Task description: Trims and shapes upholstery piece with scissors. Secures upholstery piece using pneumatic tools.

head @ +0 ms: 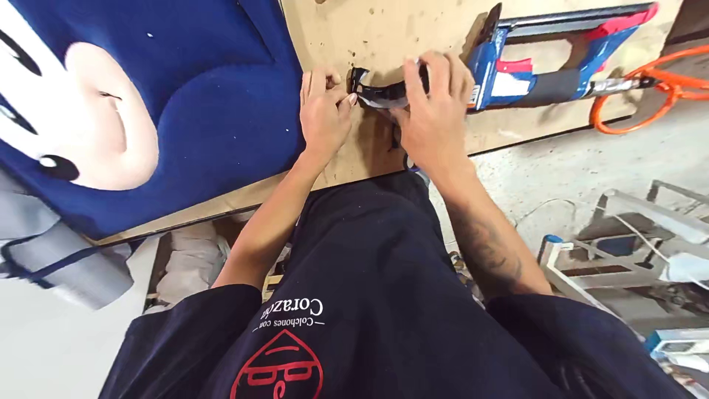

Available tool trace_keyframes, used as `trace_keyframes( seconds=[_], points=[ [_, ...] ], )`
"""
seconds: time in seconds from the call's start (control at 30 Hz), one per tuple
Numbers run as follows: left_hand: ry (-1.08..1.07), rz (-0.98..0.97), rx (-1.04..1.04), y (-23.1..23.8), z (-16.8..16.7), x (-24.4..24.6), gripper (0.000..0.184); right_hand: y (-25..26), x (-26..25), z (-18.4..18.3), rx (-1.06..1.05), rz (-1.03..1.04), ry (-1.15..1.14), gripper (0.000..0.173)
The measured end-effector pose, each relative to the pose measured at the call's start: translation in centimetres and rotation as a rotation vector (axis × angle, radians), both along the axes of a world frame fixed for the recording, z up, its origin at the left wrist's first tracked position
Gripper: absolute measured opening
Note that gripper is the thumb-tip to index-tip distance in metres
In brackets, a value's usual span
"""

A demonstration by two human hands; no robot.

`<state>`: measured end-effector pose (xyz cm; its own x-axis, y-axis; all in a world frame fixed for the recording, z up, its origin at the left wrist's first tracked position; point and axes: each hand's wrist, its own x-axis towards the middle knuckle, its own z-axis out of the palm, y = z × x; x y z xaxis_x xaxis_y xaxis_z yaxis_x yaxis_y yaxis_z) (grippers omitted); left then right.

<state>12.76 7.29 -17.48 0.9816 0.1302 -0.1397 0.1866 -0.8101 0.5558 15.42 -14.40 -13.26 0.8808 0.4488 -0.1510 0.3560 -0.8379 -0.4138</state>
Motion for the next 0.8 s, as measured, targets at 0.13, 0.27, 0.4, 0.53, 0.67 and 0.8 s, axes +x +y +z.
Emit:
trace_keyframes(
  seconds=[0.13, 0.27, 0.4, 0.53, 0.67, 0.8],
  points=[
    [0.050, -0.010, 0.030, 0.0, -0.1, 0.3, 0.024, -5.9, -2.4, 2.9, -0.064, -0.296, 0.055, 0.068],
    [0.076, -0.036, 0.059, -0.2, -0.3, 0.7, 0.025, -13.2, 0.4, 0.9, -0.107, -0.195, 0.078, 0.080],
    [0.070, -0.031, 0.096, -0.5, -0.7, 0.7, 0.026, -15.1, 4.2, -0.8, -0.192, -0.026, 0.138, 0.070],
    [0.075, -0.028, 0.129, -0.8, -0.6, 0.8, 0.028, -16.0, 6.0, 0.4, -0.164, 0.007, 0.237, 0.073],
    [0.063, -0.053, 0.120, -0.6, -1.0, 0.5, 0.034, -14.9, 4.7, 3.7, -0.254, -0.123, 0.189, 0.059],
    [0.037, -0.069, 0.096, -0.6, -1.2, 0.8, 0.033, -14.4, 3.6, 2.1, -0.195, -0.102, 0.198, 0.072]
  ],
)
